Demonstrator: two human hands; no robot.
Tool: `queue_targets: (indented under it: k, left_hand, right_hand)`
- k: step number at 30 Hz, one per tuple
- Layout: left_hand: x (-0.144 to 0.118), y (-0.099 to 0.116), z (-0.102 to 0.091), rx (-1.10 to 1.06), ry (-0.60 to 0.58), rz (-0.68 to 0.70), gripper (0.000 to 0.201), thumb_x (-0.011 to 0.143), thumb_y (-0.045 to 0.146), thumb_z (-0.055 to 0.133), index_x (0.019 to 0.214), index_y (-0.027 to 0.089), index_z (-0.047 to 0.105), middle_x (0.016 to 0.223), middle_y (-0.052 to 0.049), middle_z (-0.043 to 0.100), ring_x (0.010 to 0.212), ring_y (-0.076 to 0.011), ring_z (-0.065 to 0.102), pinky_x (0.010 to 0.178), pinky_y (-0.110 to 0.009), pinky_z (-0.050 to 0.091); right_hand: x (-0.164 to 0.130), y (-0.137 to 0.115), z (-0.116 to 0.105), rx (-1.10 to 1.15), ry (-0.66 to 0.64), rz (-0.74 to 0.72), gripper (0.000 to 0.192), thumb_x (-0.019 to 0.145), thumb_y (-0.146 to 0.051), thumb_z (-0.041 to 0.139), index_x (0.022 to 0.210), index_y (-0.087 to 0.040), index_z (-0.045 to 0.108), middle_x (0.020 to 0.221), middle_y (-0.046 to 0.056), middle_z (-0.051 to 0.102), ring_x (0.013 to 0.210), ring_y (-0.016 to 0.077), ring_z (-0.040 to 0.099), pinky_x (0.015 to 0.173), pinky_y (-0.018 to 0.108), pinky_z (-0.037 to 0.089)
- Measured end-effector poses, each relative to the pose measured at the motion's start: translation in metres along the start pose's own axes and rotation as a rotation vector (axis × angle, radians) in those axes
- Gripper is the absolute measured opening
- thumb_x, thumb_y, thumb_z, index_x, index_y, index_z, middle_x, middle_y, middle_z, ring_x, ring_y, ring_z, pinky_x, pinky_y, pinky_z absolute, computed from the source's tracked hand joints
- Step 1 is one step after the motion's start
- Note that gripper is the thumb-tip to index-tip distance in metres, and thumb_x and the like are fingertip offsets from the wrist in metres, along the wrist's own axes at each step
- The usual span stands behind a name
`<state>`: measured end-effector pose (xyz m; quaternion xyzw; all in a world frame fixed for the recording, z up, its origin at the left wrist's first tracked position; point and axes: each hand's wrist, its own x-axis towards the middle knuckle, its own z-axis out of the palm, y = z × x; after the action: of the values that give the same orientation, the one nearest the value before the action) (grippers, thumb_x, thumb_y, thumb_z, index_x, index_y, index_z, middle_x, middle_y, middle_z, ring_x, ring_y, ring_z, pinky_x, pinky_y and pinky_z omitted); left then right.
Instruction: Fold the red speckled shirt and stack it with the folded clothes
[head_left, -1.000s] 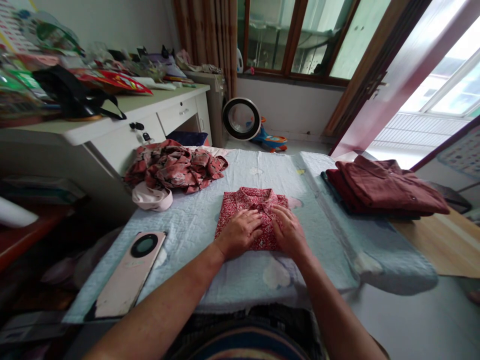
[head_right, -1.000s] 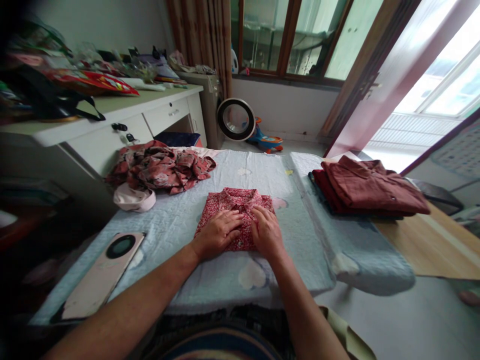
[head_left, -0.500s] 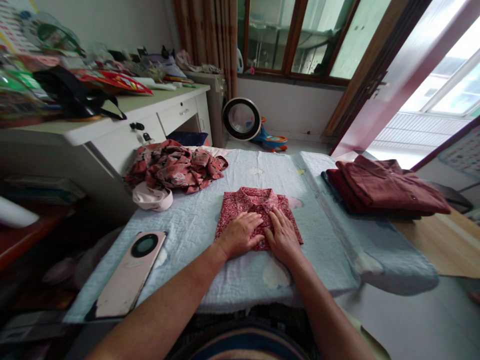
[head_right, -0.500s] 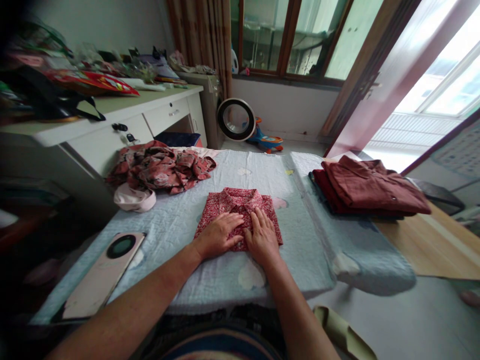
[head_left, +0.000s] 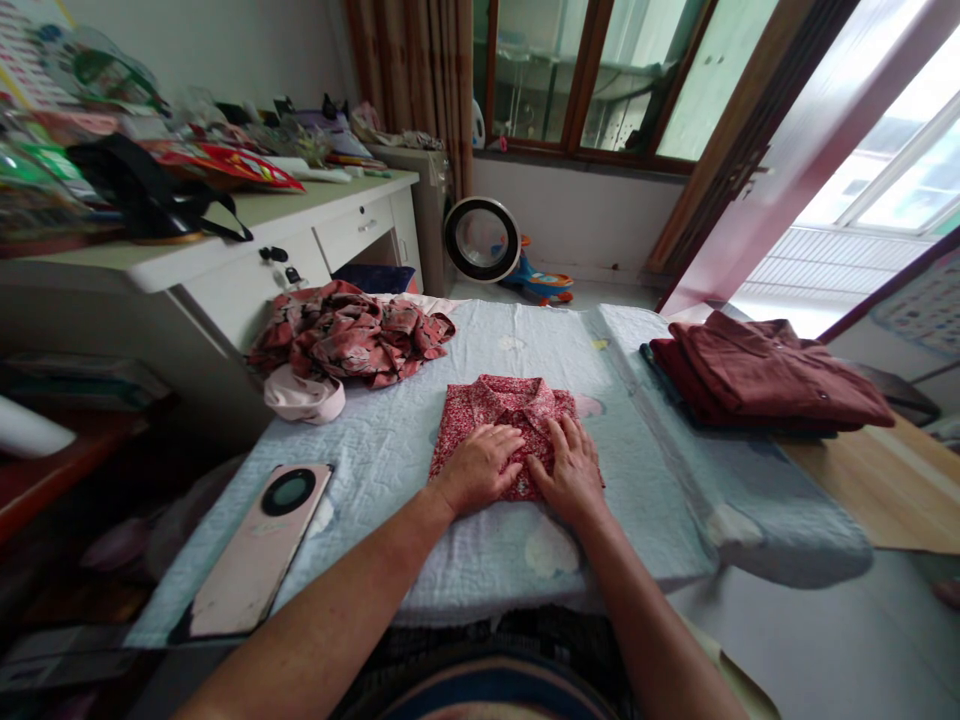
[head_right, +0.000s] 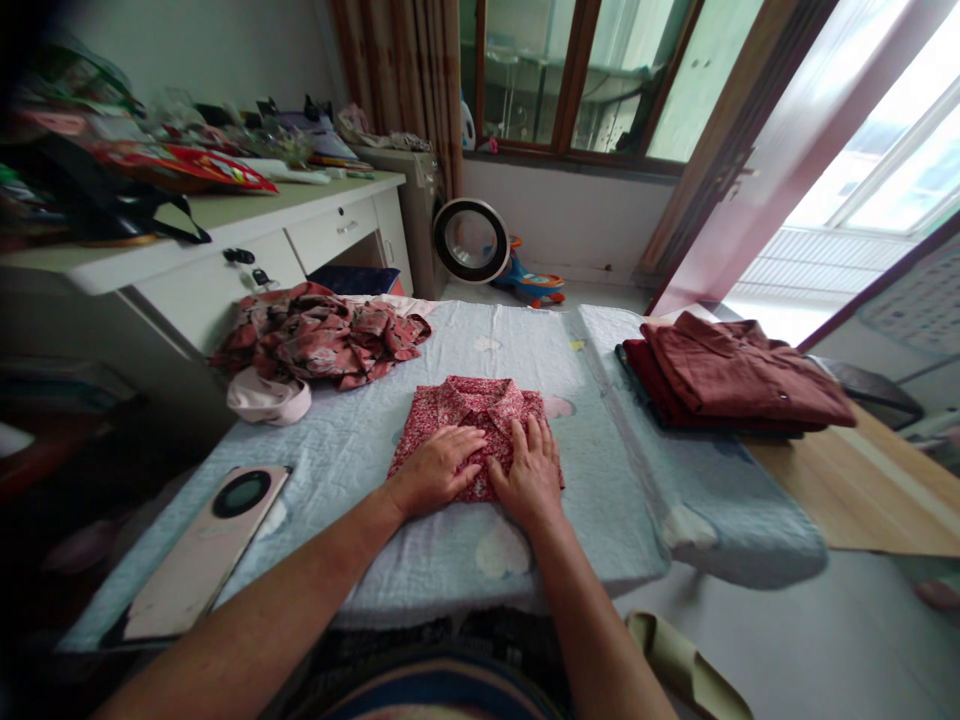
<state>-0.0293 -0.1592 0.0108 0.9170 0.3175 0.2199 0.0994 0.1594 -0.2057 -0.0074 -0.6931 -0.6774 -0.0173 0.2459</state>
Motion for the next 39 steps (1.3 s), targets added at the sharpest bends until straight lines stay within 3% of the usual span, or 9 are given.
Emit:
queue_targets:
  k: [5, 9, 13, 25, 33, 39]
  left_hand:
    - [0.0, 0.002, -0.002, 0.001, 0.003, 0.001, 0.034, 0.094, 0.029, 0.052, 0.126, 0.018, 0.06, 0.135, -0.01, 0.062, 0.129, -0.0238, 0.053, 0.116, -0.046, 0.035]
    - [0.001, 0.004, -0.004, -0.006, -0.011, -0.005, 0.034, 0.095, 0.03, 0.051, 0.126, 0.017, 0.06, 0.135, -0.01, 0.062, 0.127, -0.0236, 0.054, 0.115, -0.046, 0.036]
    - [0.001, 0.004, -0.003, -0.016, 0.001, -0.008, 0.034, 0.094, 0.026, 0.053, 0.126, 0.018, 0.06, 0.135, -0.01, 0.062, 0.126, -0.0223, 0.054, 0.114, -0.045, 0.037]
    - [0.001, 0.003, 0.0, 0.003, 0.026, 0.007, 0.031, 0.093, 0.022, 0.051, 0.122, 0.019, 0.062, 0.132, -0.009, 0.063, 0.126, -0.0224, 0.055, 0.114, -0.046, 0.038]
    - [-0.004, -0.001, -0.005, 0.029, 0.119, 0.112, 0.033, 0.085, 0.01, 0.055, 0.115, 0.02, 0.065, 0.128, -0.008, 0.063, 0.123, -0.0229, 0.054, 0.111, -0.044, 0.041]
    - [-0.003, 0.009, -0.012, 0.01, 0.106, 0.164, 0.017, 0.093, 0.026, 0.054, 0.102, 0.02, 0.067, 0.121, -0.007, 0.066, 0.117, -0.0235, 0.056, 0.107, -0.044, 0.043]
  right_hand:
    - [-0.002, -0.007, -0.013, 0.077, 0.12, -0.135, 0.045, 0.086, -0.031, 0.057, 0.129, -0.019, 0.059, 0.149, 0.013, 0.045, 0.14, 0.0307, 0.035, 0.117, 0.053, 0.026]
    - [-0.001, -0.01, -0.015, 0.169, 0.056, -0.228, 0.034, 0.091, -0.023, 0.049, 0.12, -0.018, 0.064, 0.137, 0.012, 0.056, 0.129, 0.0248, 0.048, 0.112, 0.042, 0.038]
    - [0.0, -0.01, -0.009, 0.157, -0.011, -0.209, 0.034, 0.092, -0.024, 0.047, 0.121, -0.016, 0.065, 0.131, 0.012, 0.061, 0.123, 0.024, 0.053, 0.11, 0.04, 0.041]
    - [-0.001, -0.005, -0.001, 0.103, -0.007, -0.134, 0.043, 0.092, -0.028, 0.048, 0.131, -0.013, 0.059, 0.142, 0.016, 0.054, 0.133, 0.0269, 0.047, 0.112, 0.044, 0.038]
    - [-0.001, -0.005, 0.0, 0.124, 0.003, -0.133, 0.048, 0.09, -0.027, 0.048, 0.136, -0.012, 0.053, 0.142, 0.015, 0.054, 0.133, 0.0268, 0.047, 0.113, 0.045, 0.037]
    - [-0.001, -0.005, 0.0, 0.114, -0.007, -0.132, 0.047, 0.091, -0.027, 0.048, 0.134, -0.01, 0.055, 0.14, 0.017, 0.056, 0.132, 0.0271, 0.048, 0.113, 0.044, 0.037]
